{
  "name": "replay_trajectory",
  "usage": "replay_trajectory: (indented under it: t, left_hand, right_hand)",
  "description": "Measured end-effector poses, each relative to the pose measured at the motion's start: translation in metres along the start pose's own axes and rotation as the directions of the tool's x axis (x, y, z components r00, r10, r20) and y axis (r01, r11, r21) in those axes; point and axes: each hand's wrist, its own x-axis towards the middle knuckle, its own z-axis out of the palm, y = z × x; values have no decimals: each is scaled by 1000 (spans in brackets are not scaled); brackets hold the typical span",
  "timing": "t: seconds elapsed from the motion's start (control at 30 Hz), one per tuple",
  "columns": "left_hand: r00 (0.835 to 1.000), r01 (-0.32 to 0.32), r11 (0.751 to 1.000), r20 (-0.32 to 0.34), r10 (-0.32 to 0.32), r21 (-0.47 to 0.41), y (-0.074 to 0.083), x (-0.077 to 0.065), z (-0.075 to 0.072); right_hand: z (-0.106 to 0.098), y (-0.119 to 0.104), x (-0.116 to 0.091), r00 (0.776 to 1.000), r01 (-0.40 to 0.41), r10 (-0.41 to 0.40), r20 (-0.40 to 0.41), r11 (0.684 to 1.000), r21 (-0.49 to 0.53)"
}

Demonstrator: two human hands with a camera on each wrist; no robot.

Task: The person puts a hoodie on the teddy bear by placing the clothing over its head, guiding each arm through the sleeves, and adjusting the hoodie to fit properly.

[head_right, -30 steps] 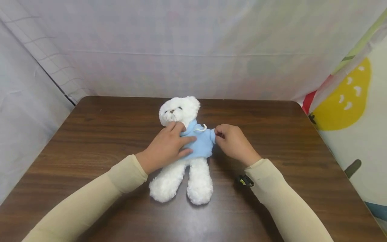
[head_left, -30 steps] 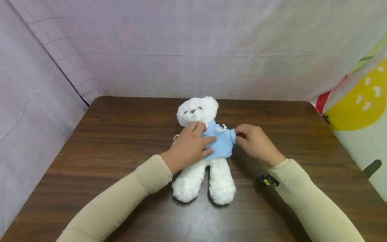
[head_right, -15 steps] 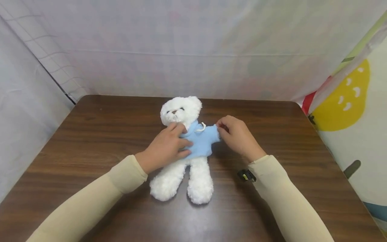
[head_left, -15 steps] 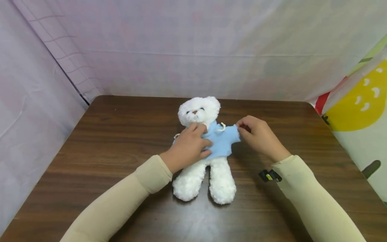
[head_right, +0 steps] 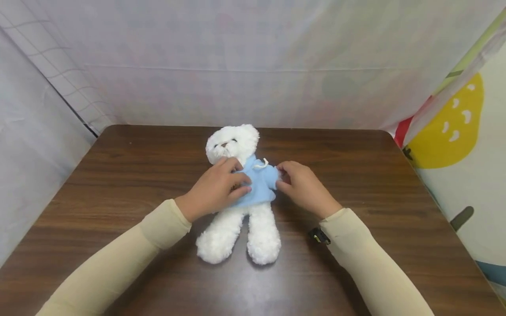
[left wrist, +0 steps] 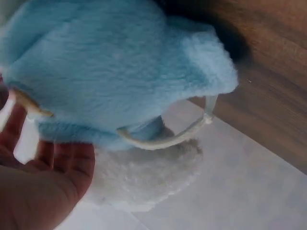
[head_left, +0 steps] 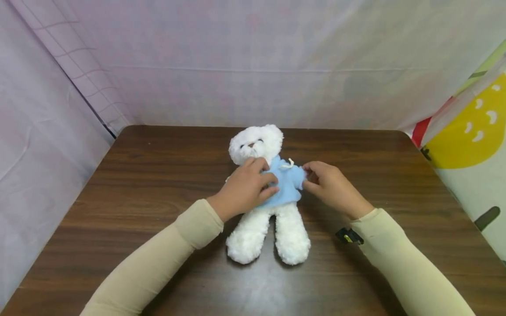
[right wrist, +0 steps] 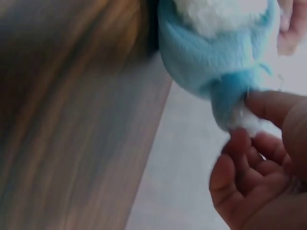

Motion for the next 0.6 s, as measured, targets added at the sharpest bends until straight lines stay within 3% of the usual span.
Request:
replay_trajectory:
  t: [0.17, 0.27, 0.4, 0.6]
  left_hand:
    - [994, 110, 994, -10, -110, 22, 4, 2, 1]
    - [992, 124, 991, -3, -124, 45, 6, 1, -2]
    - [997, 67, 995, 29, -69, 78, 3, 1, -9]
    - [994, 44, 991, 90, -56, 124, 0, 1, -20]
  right_hand:
    - [4, -3, 3, 985, 49, -58, -161, 997, -56]
    - [-2, -1, 4, 975, 54, -66, -213, 997, -62]
    - [-17, 4, 6, 984, -8, 1, -179, 999, -38]
    - [-34, 7, 8, 990, -97, 93, -106, 995, -33]
